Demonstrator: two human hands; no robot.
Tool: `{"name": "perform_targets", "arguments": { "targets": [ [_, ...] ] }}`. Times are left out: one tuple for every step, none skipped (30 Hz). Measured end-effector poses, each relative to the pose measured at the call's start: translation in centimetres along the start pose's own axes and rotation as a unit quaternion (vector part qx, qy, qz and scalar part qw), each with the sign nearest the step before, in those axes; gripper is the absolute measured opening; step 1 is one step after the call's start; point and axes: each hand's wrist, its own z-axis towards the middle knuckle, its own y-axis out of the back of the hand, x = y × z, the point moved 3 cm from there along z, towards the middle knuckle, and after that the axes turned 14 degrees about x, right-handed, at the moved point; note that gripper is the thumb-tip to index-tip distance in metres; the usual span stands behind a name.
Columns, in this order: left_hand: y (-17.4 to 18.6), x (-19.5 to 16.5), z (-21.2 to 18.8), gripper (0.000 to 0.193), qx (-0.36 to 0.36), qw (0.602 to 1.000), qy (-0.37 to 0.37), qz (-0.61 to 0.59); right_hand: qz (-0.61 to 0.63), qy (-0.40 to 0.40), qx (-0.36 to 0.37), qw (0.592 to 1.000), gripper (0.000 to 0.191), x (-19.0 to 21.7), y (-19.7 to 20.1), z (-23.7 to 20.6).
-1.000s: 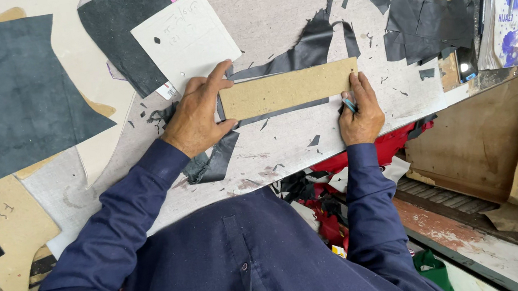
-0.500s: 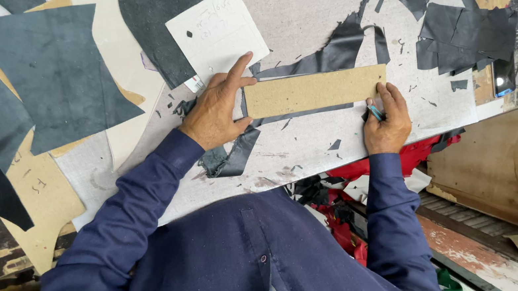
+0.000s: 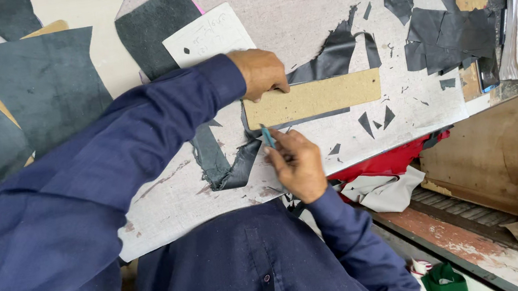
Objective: The person uses a utility knife to cut a piece of black leather on a workbench. They then place a cardboard template on the leather, trace its outline with a pencil, and cut along the traced line. The person repeats this process with different templates and leather pieces, organizing the cut pieces and templates on the table.
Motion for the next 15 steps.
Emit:
{"name": "perform_targets", "arguments": {
  "targets": [
    [0.3,0.0,0.6,0.064,0.023,0.999,0.003,0.021,-0.040,0.003,-0.024,0.999,0.038,0.9,-0.9,0.9],
    [0.5,0.1,1.0,0.069,0.046,0.998,0.007,0.041,-0.079,0.006,-0.046,0.996,0.040,1.7,-1.6,2.0],
    [0.6,0.1,1.3,0.070,0.061,0.997,0.013,0.042,-0.118,0.009,-0.068,0.991,0.042,2.3,-2.1,2.9],
    [0.7,0.2,1.6,0.072,0.076,0.996,0.019,0.045,-0.132,0.013,-0.080,0.988,0.042,2.7,-2.4,3.8],
    [0.8,0.2,1.8,0.073,0.090,0.995,0.024,0.046,-0.146,0.017,-0.089,0.985,0.042,2.9,-2.5,4.5],
    [0.8,0.3,2.0,0.069,0.091,0.994,0.029,0.046,-0.160,0.023,-0.095,0.982,0.042,2.9,-2.6,5.2],
    [0.8,0.3,2.1,0.065,0.092,0.994,0.035,0.047,-0.164,0.024,-0.094,0.982,0.040,2.8,-2.7,5.8],
    [0.8,0.4,2.3,0.061,0.094,0.994,0.039,0.048,-0.169,0.025,-0.095,0.981,0.039,2.7,-2.8,6.2],
    [0.7,0.5,2.4,0.054,0.085,0.995,0.041,0.042,-0.175,0.024,-0.096,0.980,0.037,2.4,-2.8,6.7],
    [0.7,0.5,2.5,0.048,0.077,0.996,0.042,0.033,-0.191,0.031,-0.093,0.977,0.036,2.2,-2.7,7.2],
    [0.6,0.5,2.6,0.041,0.070,0.996,0.045,0.023,-0.204,0.038,-0.088,0.974,0.035,2.1,-2.7,7.7],
    [0.3,0.5,2.8,0.044,0.076,0.995,0.049,0.029,-0.216,0.043,-0.084,0.972,0.034,2.0,-2.7,7.8],
    [0.1,0.5,2.9,0.047,0.081,0.995,0.052,0.036,-0.214,0.044,-0.085,0.972,0.035,2.0,-2.8,7.6],
    [0.0,0.5,3.1,0.050,0.084,0.994,0.056,0.042,-0.213,0.044,-0.083,0.972,0.035,2.1,-2.8,7.1],
    [-0.2,0.4,3.3,0.053,0.095,0.993,0.054,0.050,-0.211,0.044,-0.081,0.973,0.036,2.2,-2.8,6.5]
  ]
}}
